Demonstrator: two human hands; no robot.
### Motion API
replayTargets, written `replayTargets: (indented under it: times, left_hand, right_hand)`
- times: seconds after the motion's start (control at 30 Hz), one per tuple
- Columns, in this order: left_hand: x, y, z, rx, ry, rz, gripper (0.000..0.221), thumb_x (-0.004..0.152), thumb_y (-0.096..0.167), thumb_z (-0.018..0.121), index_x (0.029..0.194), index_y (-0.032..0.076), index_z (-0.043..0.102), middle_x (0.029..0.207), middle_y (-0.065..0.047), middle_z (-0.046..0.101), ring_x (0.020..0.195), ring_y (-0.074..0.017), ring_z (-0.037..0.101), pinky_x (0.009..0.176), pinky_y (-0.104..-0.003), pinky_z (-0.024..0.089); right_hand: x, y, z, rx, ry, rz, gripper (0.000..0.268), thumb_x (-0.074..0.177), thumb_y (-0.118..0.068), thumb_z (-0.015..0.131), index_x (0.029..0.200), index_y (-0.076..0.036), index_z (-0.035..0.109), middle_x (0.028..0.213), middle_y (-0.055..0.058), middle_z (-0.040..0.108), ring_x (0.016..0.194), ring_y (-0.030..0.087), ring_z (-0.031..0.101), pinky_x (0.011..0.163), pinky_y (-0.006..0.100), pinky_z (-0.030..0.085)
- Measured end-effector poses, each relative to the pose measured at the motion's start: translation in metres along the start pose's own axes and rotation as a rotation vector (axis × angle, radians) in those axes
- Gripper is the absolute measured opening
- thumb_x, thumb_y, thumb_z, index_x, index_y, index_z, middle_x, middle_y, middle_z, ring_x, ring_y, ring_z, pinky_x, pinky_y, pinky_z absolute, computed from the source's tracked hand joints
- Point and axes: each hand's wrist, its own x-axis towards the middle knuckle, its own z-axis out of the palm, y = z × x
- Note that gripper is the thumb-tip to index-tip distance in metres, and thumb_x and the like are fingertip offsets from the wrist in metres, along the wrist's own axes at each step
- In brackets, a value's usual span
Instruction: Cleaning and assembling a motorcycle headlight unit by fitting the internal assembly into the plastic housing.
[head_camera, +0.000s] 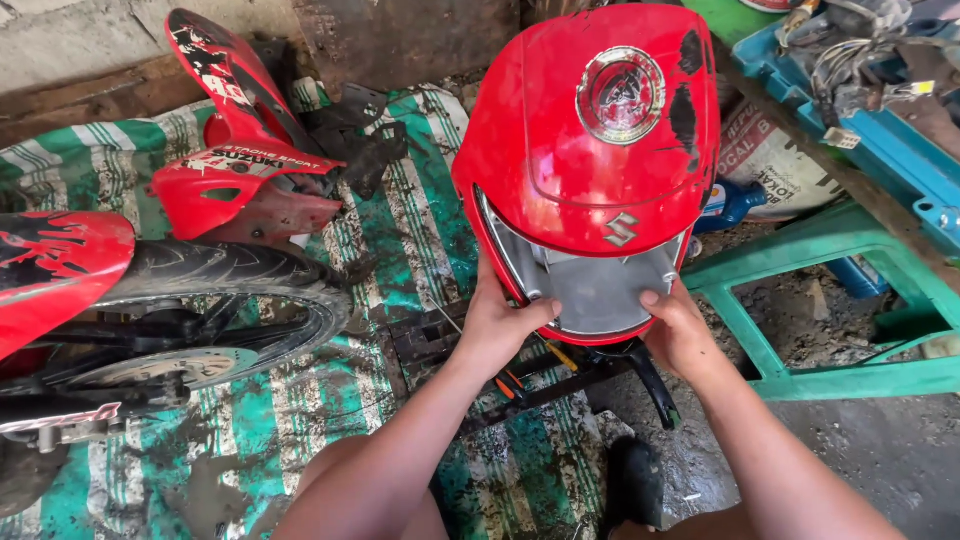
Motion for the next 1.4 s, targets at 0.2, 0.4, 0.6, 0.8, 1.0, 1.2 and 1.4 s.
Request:
replayTargets:
  times: [0.2, 0.4, 0.6, 0.8, 1.0, 1.2, 1.4]
  left_hand:
    - [0.019, -0.037, -0.011, -0.142, -0.056, 0.019, 0.117, 0.075, 0.006, 0.096, 0.172, 0.002, 0.03, 0.135, -0.02, 0.071, 0.123, -0.029, 0.069, 0.094, -0.045, 0.067]
    - [0.007, -0.004, -0.006, -0.458, -0.158, -0.029, 0.127, 0.079, 0.019, 0.092, 0.176, 0.004, 0.012, 0.143, -0.026, 0.058, 0.125, -0.0359, 0.067, 0.092, -0.054, 0.067]
    - [0.025, 0.018, -0.02, -0.52, -0.101, -0.277, 0.108, 0.096, 0.081, 0.057, 0.168, 0.004, 0.037, 0.159, -0.029, 0.053, 0.151, -0.0522, 0.05, 0.113, -0.086, 0.038]
    - [0.046, -0.04, -0.042, -0.842, 0.148, -0.533, 0.046, 0.084, 0.034, 0.085, 0.123, 0.01, 0.082, 0.119, -0.019, 0.084, 0.107, -0.0373, 0.082, 0.089, -0.052, 0.068]
    - [0.039, -0.03, -0.04, -0.851, 0.157, -0.505, 0.042, 0.078, 0.026, 0.078, 0.115, 0.006, 0.083, 0.107, -0.018, 0.084, 0.096, -0.0352, 0.083, 0.082, -0.044, 0.069]
    - [0.041, -0.037, -0.039, -0.758, 0.134, -0.477, 0.042, 0.078, 0.021, 0.083, 0.116, 0.004, 0.082, 0.108, -0.02, 0.084, 0.097, -0.0347, 0.083, 0.082, -0.044, 0.068]
    - [0.036, -0.038, -0.029, -0.604, 0.09, -0.294, 0.061, 0.094, 0.046, 0.083, 0.142, 0.017, 0.06, 0.117, -0.01, 0.078, 0.107, -0.0294, 0.08, 0.087, -0.049, 0.07]
  right_hand:
    - [-0.007, -0.025, 0.035, -0.114, -0.021, -0.078, 0.058, 0.096, -0.018, 0.068, 0.15, -0.002, 0.052, 0.107, 0.02, 0.071, 0.092, 0.029, 0.076, 0.078, 0.056, 0.071]
    - [-0.012, -0.035, 0.063, -0.127, -0.011, -0.113, 0.053, 0.1, -0.025, 0.067, 0.146, -0.004, 0.05, 0.1, 0.012, 0.067, 0.085, 0.019, 0.073, 0.067, 0.039, 0.071]
    - [-0.01, -0.037, 0.078, -0.078, 0.111, 0.046, 0.068, 0.098, -0.029, 0.066, 0.157, -0.005, 0.042, 0.127, 0.026, 0.072, 0.106, 0.041, 0.078, 0.08, 0.071, 0.068]
    - [-0.03, -0.041, 0.097, -0.602, 0.099, 0.106, 0.083, 0.093, -0.039, 0.075, 0.157, 0.002, 0.041, 0.134, 0.038, 0.068, 0.118, 0.052, 0.073, 0.086, 0.073, 0.065]
    - [-0.037, -0.053, 0.102, -0.68, 0.097, 0.095, 0.09, 0.093, -0.035, 0.077, 0.165, -0.001, 0.035, 0.134, 0.039, 0.066, 0.116, 0.052, 0.074, 0.087, 0.07, 0.065]
    - [-0.033, -0.048, 0.097, -0.41, 0.111, 0.161, 0.077, 0.098, -0.033, 0.07, 0.163, -0.008, 0.038, 0.132, 0.022, 0.069, 0.106, 0.035, 0.076, 0.084, 0.062, 0.069]
    - [-0.027, -0.045, 0.087, -0.182, 0.127, 0.199, 0.07, 0.098, -0.032, 0.066, 0.158, -0.007, 0.041, 0.128, 0.025, 0.072, 0.102, 0.042, 0.08, 0.08, 0.068, 0.069]
